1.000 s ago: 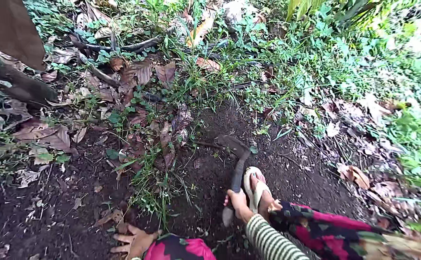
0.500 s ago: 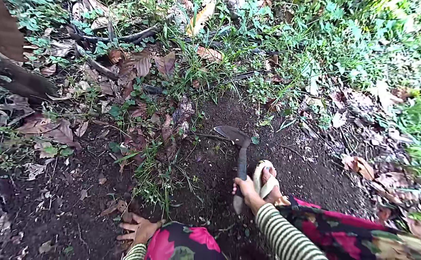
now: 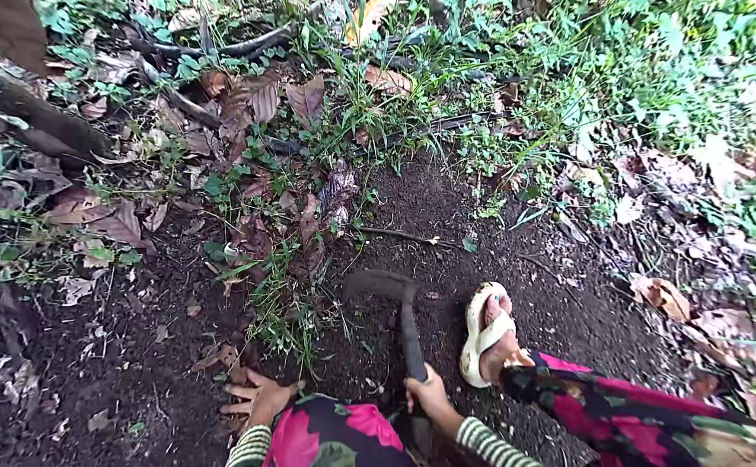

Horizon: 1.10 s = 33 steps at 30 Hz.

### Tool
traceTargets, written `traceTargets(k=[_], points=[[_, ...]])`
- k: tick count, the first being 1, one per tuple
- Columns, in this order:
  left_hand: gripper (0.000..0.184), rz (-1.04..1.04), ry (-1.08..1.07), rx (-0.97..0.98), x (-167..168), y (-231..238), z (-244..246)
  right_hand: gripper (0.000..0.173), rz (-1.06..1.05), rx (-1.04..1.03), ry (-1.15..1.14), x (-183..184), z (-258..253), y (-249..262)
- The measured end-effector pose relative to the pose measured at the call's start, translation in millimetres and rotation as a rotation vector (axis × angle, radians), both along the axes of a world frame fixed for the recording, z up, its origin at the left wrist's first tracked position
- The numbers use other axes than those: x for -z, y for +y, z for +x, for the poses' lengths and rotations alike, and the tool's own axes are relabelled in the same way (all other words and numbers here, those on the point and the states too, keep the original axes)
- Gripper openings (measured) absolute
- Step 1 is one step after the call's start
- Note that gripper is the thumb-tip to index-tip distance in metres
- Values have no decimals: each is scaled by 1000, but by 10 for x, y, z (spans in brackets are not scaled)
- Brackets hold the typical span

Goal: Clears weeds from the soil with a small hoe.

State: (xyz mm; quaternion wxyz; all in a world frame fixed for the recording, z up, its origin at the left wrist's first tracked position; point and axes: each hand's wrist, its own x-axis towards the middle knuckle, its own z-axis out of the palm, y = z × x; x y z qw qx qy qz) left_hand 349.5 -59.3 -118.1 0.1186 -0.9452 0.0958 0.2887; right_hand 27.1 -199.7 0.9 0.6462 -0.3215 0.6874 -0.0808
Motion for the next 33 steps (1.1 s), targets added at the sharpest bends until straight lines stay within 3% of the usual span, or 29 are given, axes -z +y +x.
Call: traceTargets(k=[5,8,10,12,14,16,17,19,24,26,28,31,33], points=[[161,27,97,-16,-270,-123,28,33,-389,364,-88,-271,571,-1486],[158,36,203,-54,-566,-255,39,41,-399,575,-101,-290,1172,-2240],[160,46,213,-52,-627,-279,39,49,-311,340,-47,-118,1438,-2043],[158,51,235,-57,-684,-317,57,49,-177,-104,-26,-56,1495,-1495],[158,49,219,-40,-657,-297,55,55,-18,-513,9,-187,1443,-1041],[155,52,241,-37,-703,-306,40,55,32,-776,49,-341,1339,-863],[153,51,259,-35,-747,-324,62,55,8,-816,54,-392,1298,-889],[151,56,287,-33,-814,-334,79,56,-66,-688,21,-474,1214,-1082],[154,40,317,-80,-735,-318,76,41,-355,85,-127,-570,1474,-2003],[155,33,329,-112,-709,-325,73,40,-390,271,-182,-421,1780,-2200],[155,25,334,-134,-727,-335,74,47,-367,105,-128,-168,1973,-1933],[154,9,327,-139,-767,-343,60,58,-203,-420,10,39,1842,-1147],[153,7,321,-148,-779,-336,53,52,-68,-514,3,-42,1683,-923]])
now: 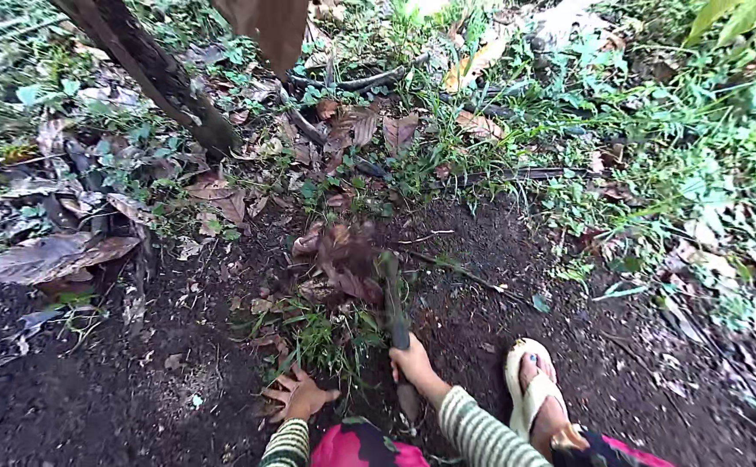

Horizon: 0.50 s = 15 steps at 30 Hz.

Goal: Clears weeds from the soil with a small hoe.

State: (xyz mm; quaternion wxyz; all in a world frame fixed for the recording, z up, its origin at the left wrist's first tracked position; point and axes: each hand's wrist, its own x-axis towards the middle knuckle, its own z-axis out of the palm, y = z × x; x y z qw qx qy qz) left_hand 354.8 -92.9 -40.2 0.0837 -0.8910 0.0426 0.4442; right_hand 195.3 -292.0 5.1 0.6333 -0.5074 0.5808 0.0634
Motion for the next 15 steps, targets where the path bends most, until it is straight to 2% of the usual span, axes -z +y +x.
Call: traceTargets(k=[2,5,8,10,11,12,15], points=[[153,6,-1,-5,-5,17,-11,45,21,88,-27,-143,-95,-95],[153,-10,-17,-9,-14,6,-17,46,-198,271,-193,-367,10,-719],[152,3,0,-10,-38,-33,-14,44,-397,547,-393,-568,552,-1554],[151,18,19,-16,-68,-47,-11,46,-377,716,-446,-523,1007,-1824],[152,16,21,-25,-71,-38,-14,49,-359,695,-416,-398,1150,-1728],[152,12,15,-29,-67,-38,-14,52,-350,570,-347,-232,1197,-1481],[150,-1,6,-30,-61,-46,-27,57,-179,50,-126,114,903,-466]])
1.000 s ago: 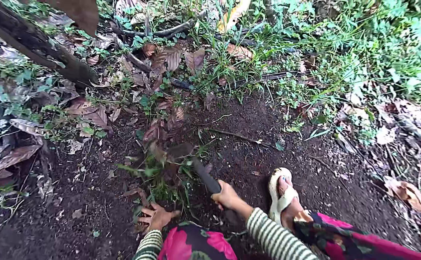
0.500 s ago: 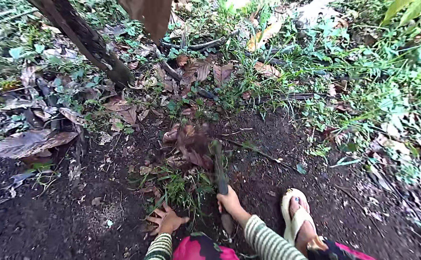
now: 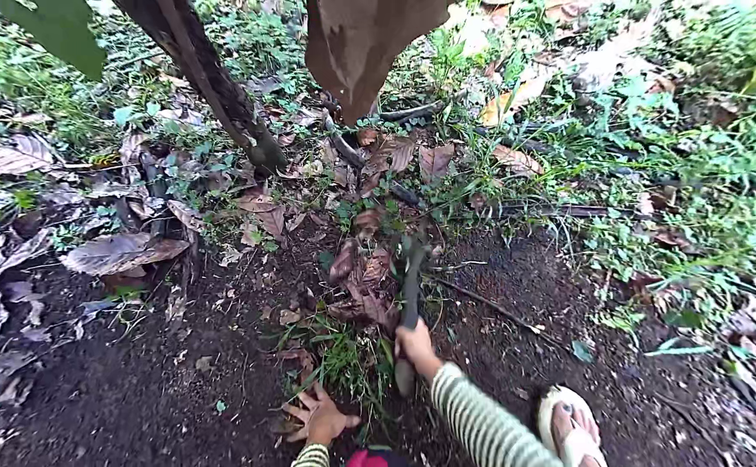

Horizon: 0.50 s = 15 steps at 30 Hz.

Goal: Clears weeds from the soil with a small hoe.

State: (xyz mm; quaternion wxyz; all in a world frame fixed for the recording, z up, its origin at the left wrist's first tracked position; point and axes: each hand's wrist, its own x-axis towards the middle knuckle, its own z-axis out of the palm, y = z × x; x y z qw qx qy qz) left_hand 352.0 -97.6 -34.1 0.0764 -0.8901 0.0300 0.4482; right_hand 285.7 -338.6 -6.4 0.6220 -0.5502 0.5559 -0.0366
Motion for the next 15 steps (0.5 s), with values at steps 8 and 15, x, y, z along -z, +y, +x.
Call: traceTargets(k=[8,15], points=[[152,-2,-1,-19,16,-4,-8,47,-26,84,-56,-549,-209,-718],[154,26,25,-10,11,6,9,52,-34,-52,-30,-145,627,-504]])
